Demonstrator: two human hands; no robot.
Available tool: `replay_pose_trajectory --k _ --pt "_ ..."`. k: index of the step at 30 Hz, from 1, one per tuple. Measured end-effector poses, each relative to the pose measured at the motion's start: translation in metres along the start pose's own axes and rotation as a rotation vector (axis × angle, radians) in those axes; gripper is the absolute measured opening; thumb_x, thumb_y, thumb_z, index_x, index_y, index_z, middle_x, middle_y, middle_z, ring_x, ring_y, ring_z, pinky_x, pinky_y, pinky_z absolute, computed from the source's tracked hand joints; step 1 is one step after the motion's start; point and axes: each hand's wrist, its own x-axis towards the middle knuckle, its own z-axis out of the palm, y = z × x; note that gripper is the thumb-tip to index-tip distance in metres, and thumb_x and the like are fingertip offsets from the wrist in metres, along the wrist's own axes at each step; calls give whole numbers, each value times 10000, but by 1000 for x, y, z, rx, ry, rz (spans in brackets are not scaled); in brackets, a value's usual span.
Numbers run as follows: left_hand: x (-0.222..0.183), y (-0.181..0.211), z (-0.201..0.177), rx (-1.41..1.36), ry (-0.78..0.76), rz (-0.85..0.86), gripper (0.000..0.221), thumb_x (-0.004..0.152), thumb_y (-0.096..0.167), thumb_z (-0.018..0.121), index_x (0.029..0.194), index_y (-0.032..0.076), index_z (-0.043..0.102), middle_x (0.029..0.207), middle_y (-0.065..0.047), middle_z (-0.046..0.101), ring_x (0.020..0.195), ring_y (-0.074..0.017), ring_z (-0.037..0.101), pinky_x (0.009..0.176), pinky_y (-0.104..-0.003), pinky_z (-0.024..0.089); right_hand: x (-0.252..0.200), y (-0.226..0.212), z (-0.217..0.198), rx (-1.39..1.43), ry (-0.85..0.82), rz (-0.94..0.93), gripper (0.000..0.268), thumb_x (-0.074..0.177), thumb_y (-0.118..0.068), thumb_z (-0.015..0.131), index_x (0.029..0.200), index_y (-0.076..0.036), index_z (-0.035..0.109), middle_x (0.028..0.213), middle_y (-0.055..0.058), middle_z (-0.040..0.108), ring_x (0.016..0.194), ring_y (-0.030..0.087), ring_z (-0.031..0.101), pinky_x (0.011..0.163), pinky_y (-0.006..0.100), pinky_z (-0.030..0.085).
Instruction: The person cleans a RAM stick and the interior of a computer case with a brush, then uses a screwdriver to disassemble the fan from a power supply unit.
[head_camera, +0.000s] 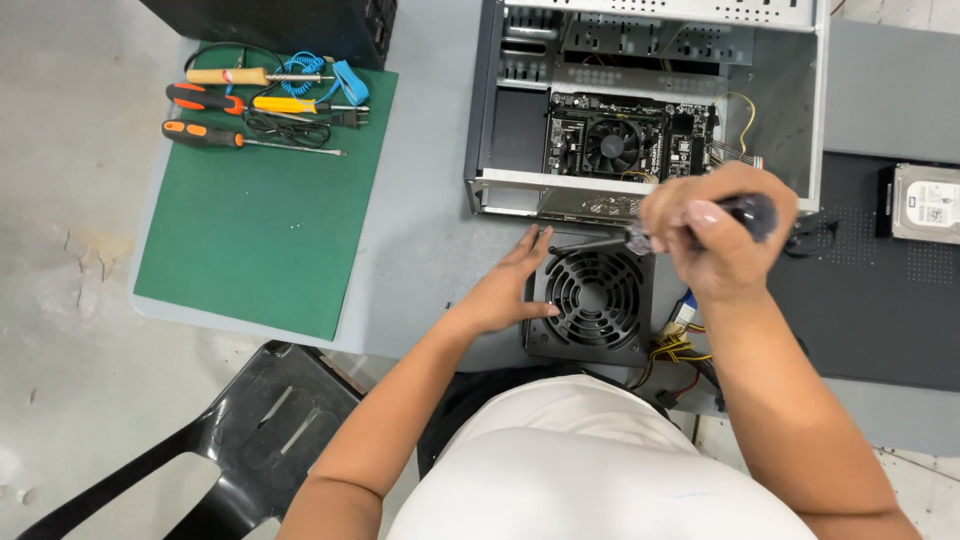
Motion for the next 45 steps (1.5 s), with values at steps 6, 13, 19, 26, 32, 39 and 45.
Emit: replay_pose_trajectory --k 6,13,19,26,32,39,45 --pt "7 49 -39 -35 224 419 321 863 185 646 1158 146 527 1162 -78 567 1124 -190 502 954 -318 382 45 -14 24 -24 -446 264 162 866 -147 577 751 -32 582 626 75 557 513 130 506 500 210 434" --pt "16 48 -55 -405 141 449 118 773 -10 678 877 45 690 797 -83 684 813 -101 546 759 -331 513 59 -5 34 22 -576 419 88 727 -126 621 701 -52 662 515 93 584 480 168 571 555 266 507" --pt "20 66 -58 -602 58 469 308 734 -30 780 1013 1 656 965 -111 682 956 -150 602 866 -326 514 47 6 27 -113 -337 221 102 710 -103 625 658 -15 634 519 79 573 479 153 561 520 256 455" --pt "28 85 -58 -410 -21 403 222 825 85 700 1020 64 595 908 25 614 885 -69 574 845 -224 492 35 -11 24 -280 -108 190 198 869 -119 528 699 -19 539 608 79 547 535 148 520 546 247 449" --pt "36 90 -56 -230 7 567 364 885 98 651 1236 64 560 1179 -68 631 1056 -133 591 958 -270 467 13 -10 27 -561 301 78 216 958 -41 508 744 -20 504 587 109 547 531 187 570 568 300 506" --pt "42 84 -46 -324 -90 536 490 882 70 658 1327 70 454 1325 -97 534 1214 -183 535 1092 -330 420 6 -10 22 -598 443 3 195 998 -94 512 826 -9 473 602 135 520 547 215 584 551 309 471" --pt "55 10 -27 345 63 226 642 775 309 707 1315 63 464 1335 -176 477 1230 -330 454 1013 -398 352 0 -18 18 -767 382 -109 169 952 -13 552 1016 -7 395 939 145 426 667 222 526 634 311 461"
